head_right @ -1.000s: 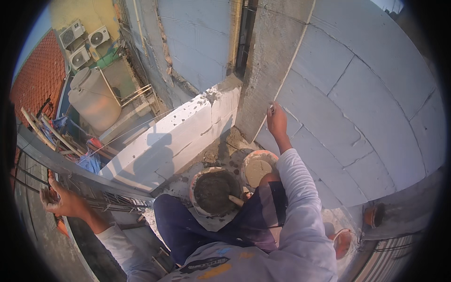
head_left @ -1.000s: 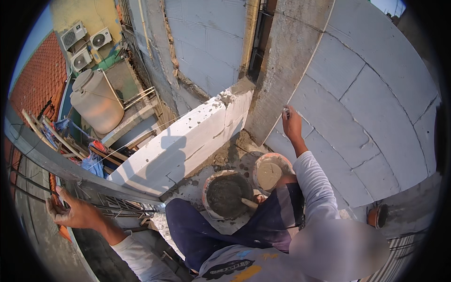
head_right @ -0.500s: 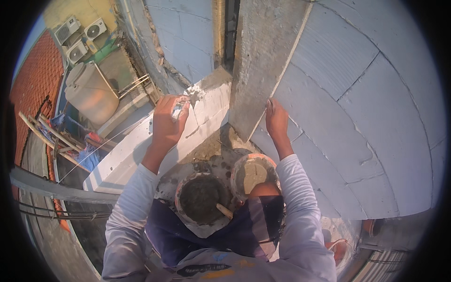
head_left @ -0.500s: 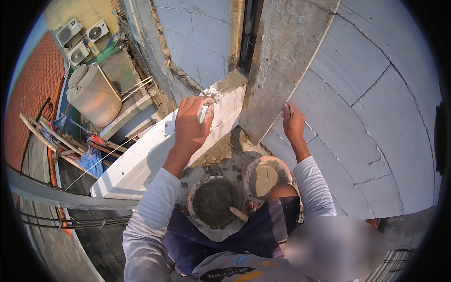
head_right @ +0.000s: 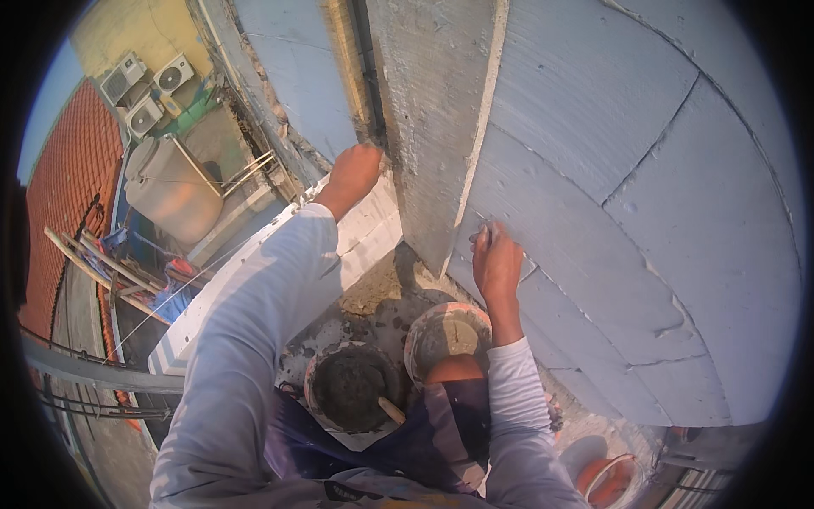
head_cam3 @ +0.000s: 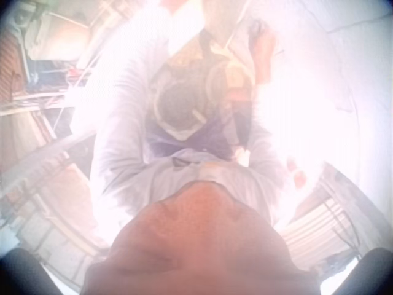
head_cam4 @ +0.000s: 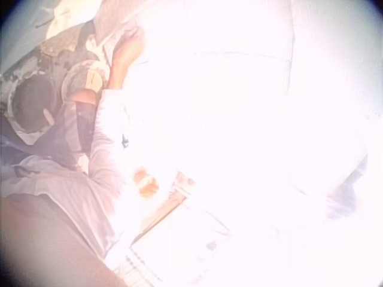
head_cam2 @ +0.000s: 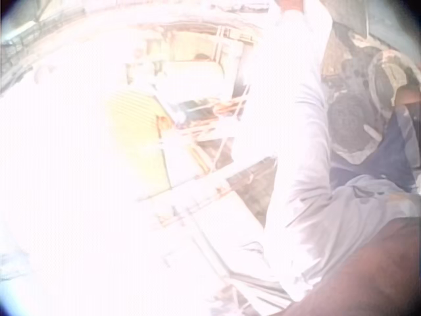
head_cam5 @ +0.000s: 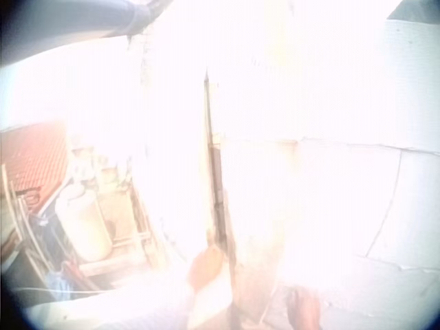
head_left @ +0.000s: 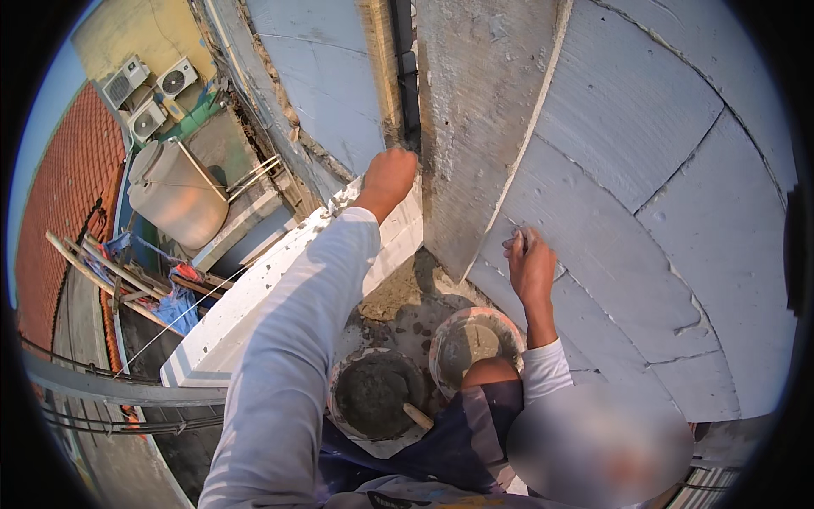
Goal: The person scoops cement from buckets with a trowel and applies it to a wall or ledge, smoothing the surface. The person also handles a metal rod and a string, possibly for alignment or support.
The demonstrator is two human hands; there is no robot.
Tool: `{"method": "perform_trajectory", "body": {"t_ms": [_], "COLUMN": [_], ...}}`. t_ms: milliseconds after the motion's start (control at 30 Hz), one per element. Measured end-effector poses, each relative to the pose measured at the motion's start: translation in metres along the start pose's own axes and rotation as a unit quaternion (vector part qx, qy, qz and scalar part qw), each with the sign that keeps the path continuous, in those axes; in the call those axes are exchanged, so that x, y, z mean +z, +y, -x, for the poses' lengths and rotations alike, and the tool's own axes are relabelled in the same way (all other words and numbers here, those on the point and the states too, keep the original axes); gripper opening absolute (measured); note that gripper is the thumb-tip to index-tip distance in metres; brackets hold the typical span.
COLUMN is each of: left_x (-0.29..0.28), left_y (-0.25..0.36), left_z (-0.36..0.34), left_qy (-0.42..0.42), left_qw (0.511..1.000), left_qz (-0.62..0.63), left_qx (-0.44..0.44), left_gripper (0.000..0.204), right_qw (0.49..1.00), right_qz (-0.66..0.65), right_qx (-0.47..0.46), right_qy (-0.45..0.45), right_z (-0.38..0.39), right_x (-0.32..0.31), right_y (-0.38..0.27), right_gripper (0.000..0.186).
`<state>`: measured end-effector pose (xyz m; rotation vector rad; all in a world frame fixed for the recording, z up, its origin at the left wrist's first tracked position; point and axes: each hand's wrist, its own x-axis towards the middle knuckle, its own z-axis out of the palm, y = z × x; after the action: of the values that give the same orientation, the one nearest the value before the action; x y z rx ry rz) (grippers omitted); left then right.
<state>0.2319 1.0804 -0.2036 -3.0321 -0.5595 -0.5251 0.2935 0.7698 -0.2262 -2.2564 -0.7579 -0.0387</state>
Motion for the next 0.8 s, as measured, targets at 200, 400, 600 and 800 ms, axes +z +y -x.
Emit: {"method": "perform_trajectory", "body": {"t_ms": [200, 400, 600, 800], "left_x": [0.006, -0.021, -0.031, -0.058], "left_y": [-0.014, -0.01, -0.033, -0.067], "left_z": [-0.021, -0.032, -0.033, -0.006], "left_qy": [0.02, 0.01, 0.054, 0.099], "left_qw": [0.995, 0.996, 0.986, 0.976], "left_qz": [0.085, 0.061, 0.051, 0.039], "left_qx": [-0.042, -0.07, -0.15, -0.19], "left_gripper": [0.014, 0.02, 0.026, 0.033], "right_qw": [0.958, 0.949, 0.976, 0.98], "right_qz": [-0.275, -0.298, -0.205, -0.185], "right_qx": [0.066, 0.078, 0.06, -0.058], "right_qy": [0.053, 0.061, 0.035, 0.032], "right_z": [0.003, -0.007, -0.006, -0.003], "right_x": [0.029, 0.041, 0.041, 0.045], "right_y": [0.006, -0.001, -0.002, -0.037], "right_gripper": [0.023, 0.024, 0.026, 0.023]}}
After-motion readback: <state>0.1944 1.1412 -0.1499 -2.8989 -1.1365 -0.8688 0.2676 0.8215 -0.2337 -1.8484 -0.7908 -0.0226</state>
